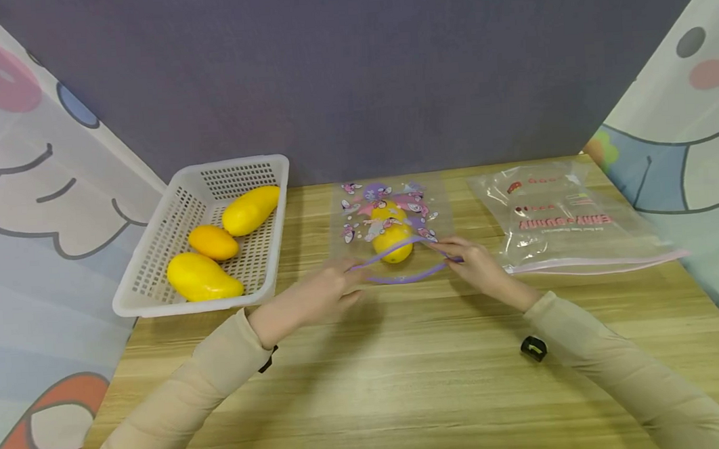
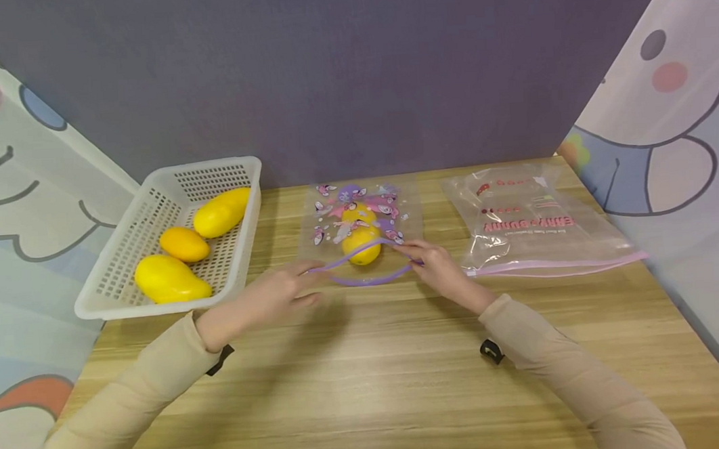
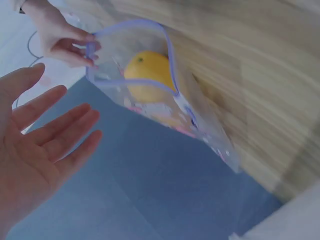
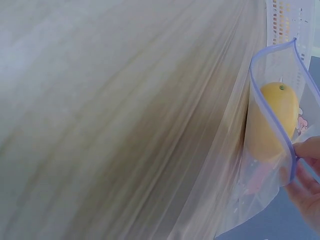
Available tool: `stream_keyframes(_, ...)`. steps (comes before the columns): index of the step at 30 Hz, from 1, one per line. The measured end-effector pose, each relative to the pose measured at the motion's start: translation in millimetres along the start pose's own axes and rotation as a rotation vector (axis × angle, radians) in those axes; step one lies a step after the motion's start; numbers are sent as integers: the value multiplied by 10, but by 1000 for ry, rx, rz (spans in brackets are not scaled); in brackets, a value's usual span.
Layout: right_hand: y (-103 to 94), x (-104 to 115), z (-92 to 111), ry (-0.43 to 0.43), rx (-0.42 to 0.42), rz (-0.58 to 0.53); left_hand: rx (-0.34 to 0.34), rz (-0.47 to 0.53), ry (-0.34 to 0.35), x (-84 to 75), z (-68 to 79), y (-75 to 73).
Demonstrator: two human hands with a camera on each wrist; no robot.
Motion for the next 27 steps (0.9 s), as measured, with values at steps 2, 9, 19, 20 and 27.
stream_keyframes(2,1,-3,3,-2,-2,6,-11,-19,-17,42,47,-56)
stream_keyframes(9,-6,8,2,-19,-19,38,-89,-110,-16,167,193,-287)
stream_keyframes(19,-9,31,-2,-14,-10,43,-178,-152,4,480,374,-558)
stream_keyframes(20,-9,31,-3,-13,-9,42,-180,-156,-3,529,394,-575)
stream_keyframes(27,-10,24,0,13,9,35,-123,-170,-158,955,553,-609)
Point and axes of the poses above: each hand's wrist, its own z-axis away from the middle knuckle, its own y-axis out of the palm, x = y × z, the point moved 7 cm from there along -z, towards the middle knuckle, and after that the axes turned 9 degrees about x, right-handed, at the moved point
